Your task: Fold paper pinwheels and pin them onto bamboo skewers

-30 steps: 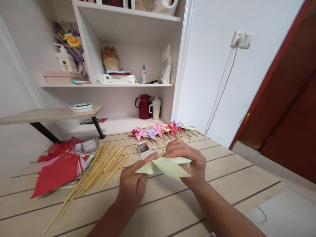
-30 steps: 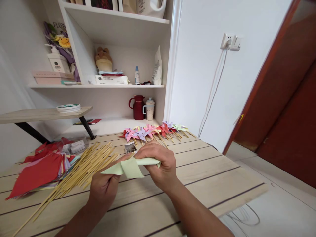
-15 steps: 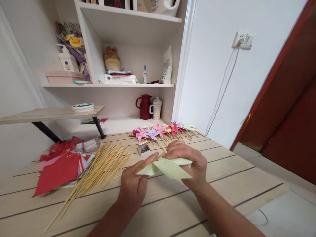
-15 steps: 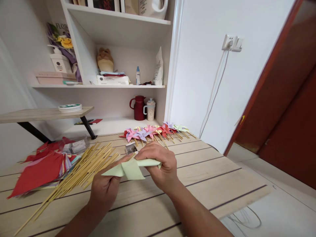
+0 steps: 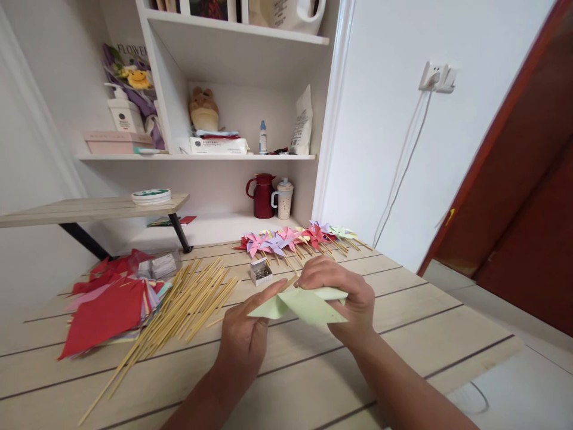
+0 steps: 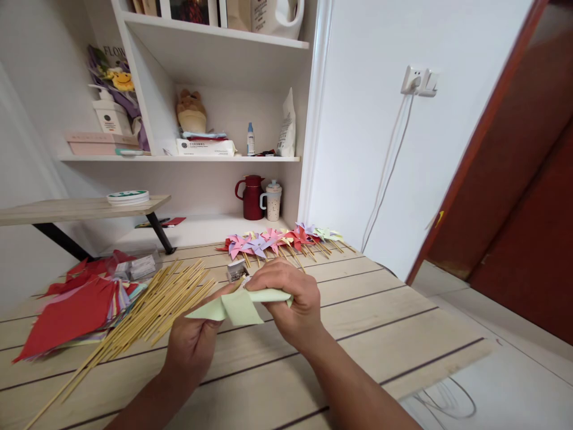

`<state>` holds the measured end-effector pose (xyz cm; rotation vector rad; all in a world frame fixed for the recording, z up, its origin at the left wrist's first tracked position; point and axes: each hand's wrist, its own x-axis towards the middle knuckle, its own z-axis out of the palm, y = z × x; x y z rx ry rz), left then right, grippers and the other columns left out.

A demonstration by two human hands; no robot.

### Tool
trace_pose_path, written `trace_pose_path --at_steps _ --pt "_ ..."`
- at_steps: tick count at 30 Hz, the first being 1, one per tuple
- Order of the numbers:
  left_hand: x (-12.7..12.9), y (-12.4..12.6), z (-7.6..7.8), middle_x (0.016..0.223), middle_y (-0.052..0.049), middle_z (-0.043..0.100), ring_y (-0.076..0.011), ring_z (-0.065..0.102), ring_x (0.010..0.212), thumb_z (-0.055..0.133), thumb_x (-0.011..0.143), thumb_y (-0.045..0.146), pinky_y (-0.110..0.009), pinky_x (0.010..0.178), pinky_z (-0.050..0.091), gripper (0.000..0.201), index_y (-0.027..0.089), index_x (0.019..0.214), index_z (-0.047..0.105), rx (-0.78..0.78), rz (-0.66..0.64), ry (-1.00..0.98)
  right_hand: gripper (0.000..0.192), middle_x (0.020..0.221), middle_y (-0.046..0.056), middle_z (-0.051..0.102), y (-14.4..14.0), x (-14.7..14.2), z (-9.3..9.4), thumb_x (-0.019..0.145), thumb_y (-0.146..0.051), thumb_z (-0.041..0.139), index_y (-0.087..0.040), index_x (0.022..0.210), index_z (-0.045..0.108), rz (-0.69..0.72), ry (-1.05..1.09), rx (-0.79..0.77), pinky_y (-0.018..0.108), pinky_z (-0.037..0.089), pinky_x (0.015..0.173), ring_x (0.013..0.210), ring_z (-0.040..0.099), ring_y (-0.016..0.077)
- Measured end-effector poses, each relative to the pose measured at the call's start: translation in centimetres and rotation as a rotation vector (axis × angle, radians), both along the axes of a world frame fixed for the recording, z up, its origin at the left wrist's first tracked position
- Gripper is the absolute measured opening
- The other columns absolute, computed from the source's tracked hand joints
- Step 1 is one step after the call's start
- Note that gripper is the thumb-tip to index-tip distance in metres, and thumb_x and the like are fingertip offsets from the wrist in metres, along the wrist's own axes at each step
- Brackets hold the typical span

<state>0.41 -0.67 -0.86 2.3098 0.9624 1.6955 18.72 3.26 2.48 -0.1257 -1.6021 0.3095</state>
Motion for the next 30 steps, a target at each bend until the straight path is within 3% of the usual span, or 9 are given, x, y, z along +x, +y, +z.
trace_pose_path --at_steps 15,30 --pt "0.2 0.08 -0.25 0.127 -0.01 0.073 -0.0233 0.072 0.112 0.043 0.097 0.012 -0.036 0.097 0.059 0.044 0.018 0.135 0.067 0.009 -0.019 0.016 0.023 0.081 0.004 0.075 0.04 0.09 -0.12 0.091 -0.009 0.064 -0.025 0.098 0.077 0.007 -0.027 -0.008 0.038 0.055 0.073 0.076 0.069 0.0195" --pt "0.19 -0.06 0.02 0.123 -0.011 0.075 -0.0244 0.074 0.107 0.044 0.097 0.011 -0.036 0.093 0.061 0.044 0.018 0.132 0.069 0.022 0.007 0.001 0.017 0.078 0.005 0.076 -0.13 -0.04 0.0 0.093 -0.016 0.063 -0.026 0.095 0.077 -0.026 -0.013 -0.019 0.039 0.056 0.07 0.074 0.07 0.0211"
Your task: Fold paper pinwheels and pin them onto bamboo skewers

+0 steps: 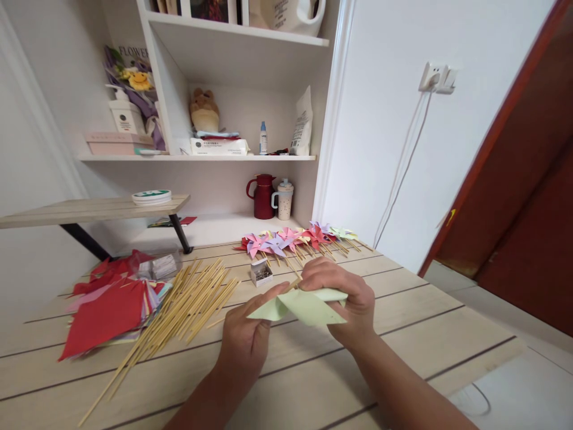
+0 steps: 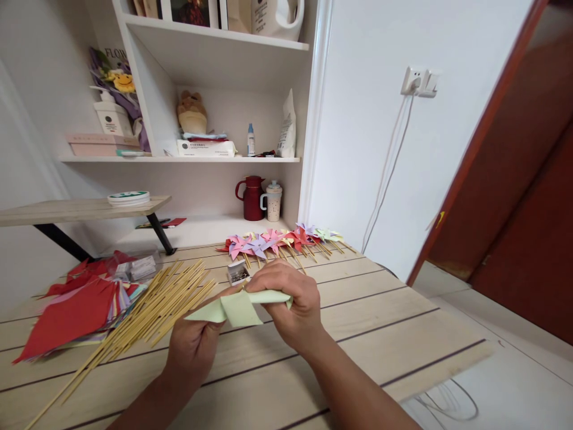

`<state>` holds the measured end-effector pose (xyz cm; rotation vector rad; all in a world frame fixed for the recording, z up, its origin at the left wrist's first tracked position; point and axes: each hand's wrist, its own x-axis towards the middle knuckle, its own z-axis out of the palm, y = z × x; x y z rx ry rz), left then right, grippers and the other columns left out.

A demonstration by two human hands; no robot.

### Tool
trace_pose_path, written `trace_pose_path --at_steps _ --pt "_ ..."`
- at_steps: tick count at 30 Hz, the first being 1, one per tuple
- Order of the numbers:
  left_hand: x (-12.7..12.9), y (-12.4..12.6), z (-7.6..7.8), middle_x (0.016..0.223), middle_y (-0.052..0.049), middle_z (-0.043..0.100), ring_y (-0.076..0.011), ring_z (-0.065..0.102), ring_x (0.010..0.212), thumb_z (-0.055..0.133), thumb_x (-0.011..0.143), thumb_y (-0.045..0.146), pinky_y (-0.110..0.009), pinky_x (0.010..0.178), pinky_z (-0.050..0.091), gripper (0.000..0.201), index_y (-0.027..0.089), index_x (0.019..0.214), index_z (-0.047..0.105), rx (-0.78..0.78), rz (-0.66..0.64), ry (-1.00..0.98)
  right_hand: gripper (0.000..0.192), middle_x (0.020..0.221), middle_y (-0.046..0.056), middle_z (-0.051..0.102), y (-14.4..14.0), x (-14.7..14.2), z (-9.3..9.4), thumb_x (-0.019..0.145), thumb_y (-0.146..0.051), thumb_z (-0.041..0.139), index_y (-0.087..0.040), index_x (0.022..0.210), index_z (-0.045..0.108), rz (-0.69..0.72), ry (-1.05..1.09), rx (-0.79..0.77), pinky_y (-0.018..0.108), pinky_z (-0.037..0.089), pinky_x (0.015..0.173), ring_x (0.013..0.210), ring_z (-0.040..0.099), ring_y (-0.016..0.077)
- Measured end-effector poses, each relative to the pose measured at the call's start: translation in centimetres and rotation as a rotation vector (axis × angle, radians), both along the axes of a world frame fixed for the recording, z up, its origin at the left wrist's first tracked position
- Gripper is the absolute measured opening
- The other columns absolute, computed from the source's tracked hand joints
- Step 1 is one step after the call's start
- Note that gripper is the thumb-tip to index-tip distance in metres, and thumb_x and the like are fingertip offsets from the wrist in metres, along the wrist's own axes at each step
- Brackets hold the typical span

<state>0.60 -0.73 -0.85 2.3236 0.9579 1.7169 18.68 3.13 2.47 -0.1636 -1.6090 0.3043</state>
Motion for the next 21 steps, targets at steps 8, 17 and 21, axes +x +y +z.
trace_pose_path --at_steps 8,17,21 --pt "-0.1 -0.03 -0.11 0.124 -0.01 0.074 -0.0247 0.073 0.11 0.045 0.097 0.011 -0.036 0.096 0.06 0.043 0.018 0.131 0.07 0.007 0.007 0.007 0.018 0.08 0.005 0.076 -0.02 -0.01 -0.03 0.094 -0.016 0.062 -0.026 0.098 0.077 0.008 -0.007 0.007 0.039 0.056 0.072 0.075 0.069 0.0206" --pt "-0.07 0.02 -0.11 0.11 -0.011 0.079 -0.0195 0.075 0.075 0.047 0.094 0.012 -0.029 0.069 0.061 0.038 0.019 0.114 0.078 0.082 0.101 0.04 0.016 0.079 0.006 0.076 -0.1 0.0 0.01 0.094 -0.019 0.061 -0.025 0.095 0.076 -0.019 -0.017 0.005 0.04 0.057 0.07 0.074 0.07 0.0218" --pt "-0.19 -0.11 -0.03 0.101 -0.01 0.08 -0.0168 0.069 0.065 0.046 0.093 0.009 -0.027 0.062 0.056 0.039 0.019 0.112 0.079 0.175 0.186 0.083 0.018 0.079 0.006 0.075 -0.12 0.03 0.0 0.095 -0.019 0.059 -0.025 0.095 0.076 -0.022 -0.023 -0.003 0.041 0.056 0.071 0.075 0.069 0.022"
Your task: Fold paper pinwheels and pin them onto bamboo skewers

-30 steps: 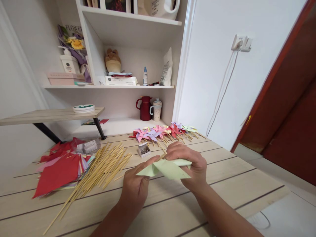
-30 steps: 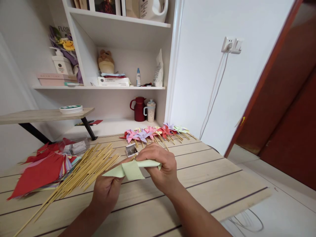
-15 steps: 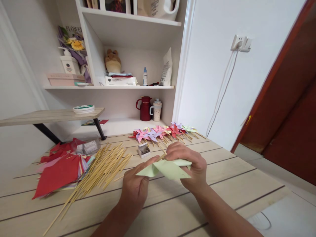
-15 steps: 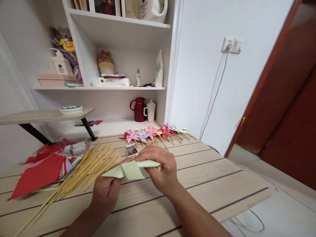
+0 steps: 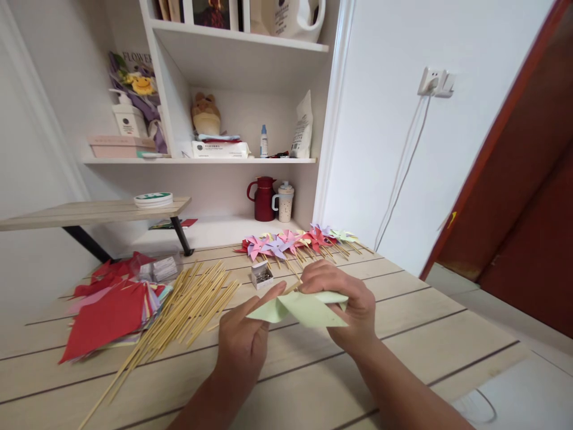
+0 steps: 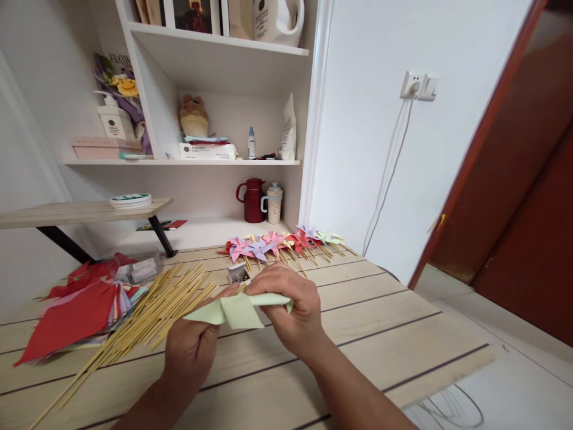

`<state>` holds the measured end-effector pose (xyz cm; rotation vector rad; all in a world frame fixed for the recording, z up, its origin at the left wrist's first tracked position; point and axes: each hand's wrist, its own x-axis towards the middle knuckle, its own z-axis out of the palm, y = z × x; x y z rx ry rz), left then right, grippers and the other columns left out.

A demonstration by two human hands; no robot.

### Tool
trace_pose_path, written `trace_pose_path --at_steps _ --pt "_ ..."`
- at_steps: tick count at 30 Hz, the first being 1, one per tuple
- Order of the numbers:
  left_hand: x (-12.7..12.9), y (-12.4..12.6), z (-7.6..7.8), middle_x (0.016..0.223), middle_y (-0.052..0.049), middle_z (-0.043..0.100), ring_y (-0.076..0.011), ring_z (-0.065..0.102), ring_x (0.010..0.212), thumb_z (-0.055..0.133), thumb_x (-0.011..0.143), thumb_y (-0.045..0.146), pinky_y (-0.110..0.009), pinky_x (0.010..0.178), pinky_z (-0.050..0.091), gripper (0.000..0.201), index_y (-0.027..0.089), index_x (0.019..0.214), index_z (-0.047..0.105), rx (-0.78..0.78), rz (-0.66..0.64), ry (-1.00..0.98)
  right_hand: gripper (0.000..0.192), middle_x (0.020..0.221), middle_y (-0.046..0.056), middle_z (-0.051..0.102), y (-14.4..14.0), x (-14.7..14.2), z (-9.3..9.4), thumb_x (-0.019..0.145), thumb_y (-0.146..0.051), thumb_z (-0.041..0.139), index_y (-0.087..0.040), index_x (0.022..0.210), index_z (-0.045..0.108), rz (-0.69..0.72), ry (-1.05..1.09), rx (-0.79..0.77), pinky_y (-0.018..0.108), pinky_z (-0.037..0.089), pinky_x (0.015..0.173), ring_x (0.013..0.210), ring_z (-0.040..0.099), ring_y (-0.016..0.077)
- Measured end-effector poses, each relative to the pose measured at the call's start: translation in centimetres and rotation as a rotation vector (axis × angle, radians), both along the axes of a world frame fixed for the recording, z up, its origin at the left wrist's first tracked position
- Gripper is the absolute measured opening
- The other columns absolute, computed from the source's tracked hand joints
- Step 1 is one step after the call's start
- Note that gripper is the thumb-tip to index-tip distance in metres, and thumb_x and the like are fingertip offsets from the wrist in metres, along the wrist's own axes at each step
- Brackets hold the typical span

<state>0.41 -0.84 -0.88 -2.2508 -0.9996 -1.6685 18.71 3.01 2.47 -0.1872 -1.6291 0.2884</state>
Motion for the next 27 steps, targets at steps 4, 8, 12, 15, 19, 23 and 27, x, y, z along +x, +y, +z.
trace_pose_path --at_steps 4,8,12,15,19,23,27 --pt "-0.3 -0.1 0.1 0.076 -0.005 0.075 -0.0147 0.058 0.051 0.048 0.091 0.005 -0.026 0.053 0.048 0.044 0.019 0.125 0.072 0.144 0.139 0.081 0.016 0.079 0.006 0.074 -0.1 -0.1 0.0 0.095 -0.021 0.06 -0.025 0.096 0.076 0.027 0.007 -0.005 0.04 0.056 0.07 0.075 0.068 0.0219" --pt "-0.9 -0.1 0.6 0.062 0.0 0.063 -0.0142 0.057 0.053 0.051 0.091 0.001 -0.026 0.054 0.044 0.044 0.017 0.128 0.068 0.269 0.22 0.163 0.017 0.079 0.006 0.073 -0.2 -0.1 -0.1 0.092 -0.015 0.062 -0.025 0.095 0.076 0.046 0.013 -0.036 0.039 0.055 0.073 0.077 0.067 0.0213" --pt "-1.5 -0.2 1.3 0.061 0.002 0.06 -0.0126 0.049 0.051 0.055 0.092 0.004 -0.027 0.052 0.037 0.03 0.017 0.115 0.07 0.366 0.301 0.274 0.024 0.078 0.004 0.071 -0.4 -0.1 -0.3 0.087 -0.006 0.061 -0.024 0.093 0.074 0.021 0.015 -0.06 0.038 0.054 0.071 0.075 0.065 0.0207" --pt "-1.7 -0.4 1.8 0.058 0.002 0.055 -0.0129 0.043 0.051 0.057 0.091 0.004 -0.029 0.052 0.032 0.019 0.017 0.091 0.071 0.412 0.337 0.327 0.027 0.078 0.003 0.071 -0.4 -0.1 -0.4 0.083 -0.001 0.061 -0.024 0.092 0.073 0.007 0.016 -0.078 0.037 0.054 0.072 0.075 0.064 0.0198" --pt "-1.6 -0.4 2.3 0.06 0.001 0.057 -0.0135 0.045 0.054 0.056 0.093 0.004 -0.03 0.053 0.031 0.022 0.018 0.078 0.065 0.471 0.324 0.33 0.026 0.08 0.003 0.07 -0.3 -0.2 -0.6 0.083 -0.001 0.062 -0.024 0.091 0.071 -0.01 0.015 -0.102 0.036 0.053 0.072 0.076 0.064 0.0193" --pt "-1.4 -0.3 2.4 0.059 0.002 0.056 -0.0141 0.044 0.055 0.054 0.097 0.008 -0.031 0.054 0.03 0.017 0.015 0.101 0.069 0.474 0.325 0.321 0.023 0.081 0.003 0.069 -0.1 -0.3 -0.8 0.086 -0.003 0.062 -0.024 0.091 0.071 -0.01 0.021 -0.102 0.035 0.053 0.073 0.078 0.065 0.0188" --pt "-1.5 -0.2 2.1 0.06 0.002 0.057 -0.013 0.041 0.055 0.064 0.093 0.007 -0.031 0.055 0.027 0.009 0.015 0.094 0.068 0.506 0.319 0.306 0.021 0.081 0.004 0.07 -0.1 -0.4 -0.9 0.086 -0.005 0.066 -0.024 0.094 0.072 0.032 0.042 -0.064 0.039 0.055 0.075 0.079 0.066 0.0206"
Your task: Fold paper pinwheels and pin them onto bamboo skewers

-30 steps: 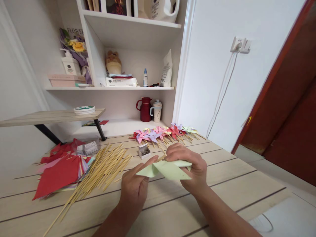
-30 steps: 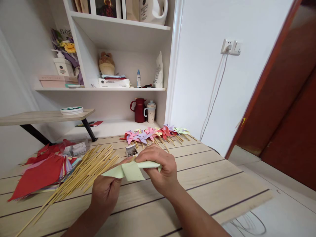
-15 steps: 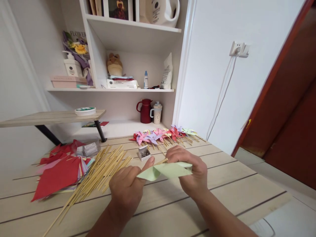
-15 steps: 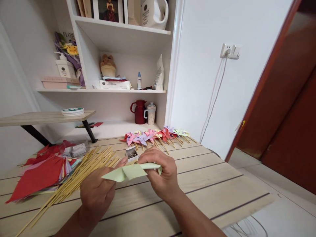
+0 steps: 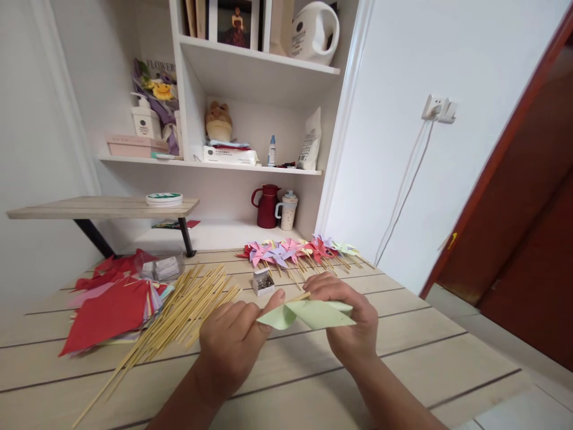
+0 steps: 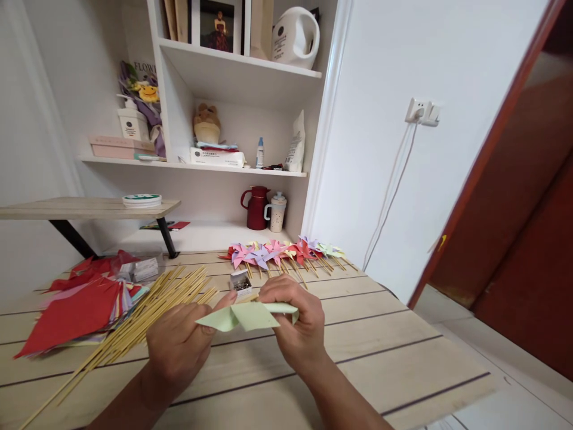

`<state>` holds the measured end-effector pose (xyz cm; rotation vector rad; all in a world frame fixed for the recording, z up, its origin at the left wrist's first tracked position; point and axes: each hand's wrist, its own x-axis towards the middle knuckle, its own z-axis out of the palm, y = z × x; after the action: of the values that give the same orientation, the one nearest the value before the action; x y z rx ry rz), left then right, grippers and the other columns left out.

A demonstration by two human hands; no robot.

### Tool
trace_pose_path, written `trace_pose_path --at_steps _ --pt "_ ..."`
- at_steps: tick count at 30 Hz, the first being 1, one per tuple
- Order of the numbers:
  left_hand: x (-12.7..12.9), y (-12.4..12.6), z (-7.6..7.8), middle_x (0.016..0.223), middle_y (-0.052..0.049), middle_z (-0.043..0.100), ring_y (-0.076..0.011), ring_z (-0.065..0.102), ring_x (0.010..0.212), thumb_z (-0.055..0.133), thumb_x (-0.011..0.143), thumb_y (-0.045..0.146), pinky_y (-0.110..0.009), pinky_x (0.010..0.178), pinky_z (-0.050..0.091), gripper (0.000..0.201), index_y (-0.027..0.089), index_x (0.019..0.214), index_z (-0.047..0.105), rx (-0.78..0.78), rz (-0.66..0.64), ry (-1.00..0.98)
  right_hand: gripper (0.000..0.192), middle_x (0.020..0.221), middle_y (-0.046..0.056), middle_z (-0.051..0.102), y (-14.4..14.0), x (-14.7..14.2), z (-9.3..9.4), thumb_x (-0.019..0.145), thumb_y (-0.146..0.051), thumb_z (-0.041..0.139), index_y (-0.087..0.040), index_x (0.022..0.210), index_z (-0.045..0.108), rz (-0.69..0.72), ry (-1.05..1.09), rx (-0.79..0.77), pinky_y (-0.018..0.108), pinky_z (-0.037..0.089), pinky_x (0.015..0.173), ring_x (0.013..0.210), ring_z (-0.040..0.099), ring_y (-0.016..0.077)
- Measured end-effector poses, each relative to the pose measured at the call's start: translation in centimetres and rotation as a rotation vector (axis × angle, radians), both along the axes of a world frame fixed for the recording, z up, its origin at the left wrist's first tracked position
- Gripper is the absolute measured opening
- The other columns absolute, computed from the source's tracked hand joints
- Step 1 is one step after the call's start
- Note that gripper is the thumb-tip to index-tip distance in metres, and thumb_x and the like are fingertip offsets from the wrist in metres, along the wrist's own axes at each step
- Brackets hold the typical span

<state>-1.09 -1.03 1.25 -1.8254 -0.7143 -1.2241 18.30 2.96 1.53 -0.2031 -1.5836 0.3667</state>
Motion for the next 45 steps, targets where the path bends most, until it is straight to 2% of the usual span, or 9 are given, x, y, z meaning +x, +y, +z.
trace_pose_path --at_steps 4,9,13,16,20,26,33,38,45 --pt "-0.2 -0.2 -0.1 0.061 0.002 0.057 -0.0128 0.041 0.055 0.063 0.093 0.006 -0.031 0.054 0.026 0.011 0.016 0.088 0.066 0.025 -0.001 0.006 0.018 0.081 0.005 0.071 -0.1 -0.1 0.0 0.088 -0.01 0.068 -0.024 0.097 0.074 0.03 0.01 0.076 0.043 0.056 0.074 0.077 0.066 0.0221" --pt "-0.4 -0.5 0.0 0.059 0.004 0.052 -0.0134 0.042 0.055 0.056 0.099 0.012 -0.032 0.055 0.028 0.025 0.013 0.121 0.066 -0.005 0.048 0.048 0.013 0.081 0.006 0.072 -0.4 -0.4 0.1 0.092 -0.019 0.069 -0.024 0.104 0.071 0.038 0.061 0.12 0.044 0.057 0.072 0.074 0.067 0.0219" --pt "-0.4 -0.6 0.1 0.058 0.005 0.051 -0.0129 0.043 0.055 0.05 0.101 0.012 -0.031 0.056 0.028 0.028 0.012 0.125 0.065 -0.01 0.018 0.037 0.032 0.079 0.003 0.074 -0.7 -0.5 0.1 0.092 -0.018 0.069 -0.027 0.121 0.063 0.007 0.125 0.103 0.044 0.059 0.072 0.071 0.068 0.021" --pt "-0.5 -0.6 0.1 0.058 0.005 0.05 -0.0126 0.043 0.054 0.047 0.1 0.009 -0.031 0.057 0.028 0.031 0.012 0.126 0.065 -0.014 0.013 0.038 0.041 0.079 0.003 0.075 -0.9 -0.2 0.2 0.092 -0.015 0.068 -0.026 0.131 0.061 -0.076 0.07 0.118 0.044 0.06 0.074 0.072 0.07 0.0215" --pt "-0.5 -0.7 0.4 0.058 0.005 0.049 -0.0123 0.043 0.053 0.043 0.102 0.011 -0.031 0.057 0.029 0.031 0.01 0.122 0.067 -0.007 0.016 0.065 0.027 0.08 0.006 0.074 -1.1 0.1 0.7 0.092 -0.016 0.067 -0.024 0.118 0.072 -0.064 -0.007 0.18 0.044 0.058 0.071 0.075 0.069 0.0233" --pt "-0.3 -1.0 0.9 0.057 0.005 0.049 -0.0108 0.045 0.052 0.043 0.104 0.013 -0.03 0.055 0.029 0.03 0.011 0.119 0.069 -0.015 0.017 0.064 0.02 0.08 0.007 0.074 -1.4 0.1 1.1 0.091 -0.016 0.068 -0.023 0.108 0.074 -0.059 0.015 0.194 0.044 0.057 0.071 0.075 0.068 0.023" --pt "-0.4 -1.3 1.1 0.059 0.005 0.05 -0.0102 0.047 0.052 0.042 0.106 0.019 -0.03 0.056 0.03 0.031 0.011 0.119 0.07 -0.018 -0.002 0.073 0.044 0.08 0.005 0.075 -1.6 0.1 1.2 0.092 -0.012 0.065 -0.025 0.134 0.065 -0.123 -0.004 0.222 0.043 0.058 0.068 0.071 0.067 0.0214" --pt "-0.5 -1.1 0.8 0.058 0.005 0.05 -0.0106 0.046 0.052 0.045 0.104 0.016 -0.031 0.056 0.029 0.029 0.011 0.119 0.07 -0.014 0.007 0.075 0.024 0.081 0.008 0.076 -1.7 0.2 1.6 0.095 -0.017 0.063 -0.021 0.115 0.075 -0.116 -0.033 0.304 0.044 0.058 0.067 0.072 0.068 0.022" --pt "-0.6 -0.7 0.0 0.058 0.005 0.049 -0.0111 0.045 0.053 0.048 0.104 0.019 -0.03 0.056 0.03 0.03 0.013 0.126 0.067 -0.026 0.037 0.09 0.021 0.08 0.007 0.073 -1.7 0.3 1.1 0.091 -0.016 0.068 -0.023 0.109 0.075 -0.093 -0.023 0.193 0.045 0.057 0.071 0.074 0.066 0.0226"
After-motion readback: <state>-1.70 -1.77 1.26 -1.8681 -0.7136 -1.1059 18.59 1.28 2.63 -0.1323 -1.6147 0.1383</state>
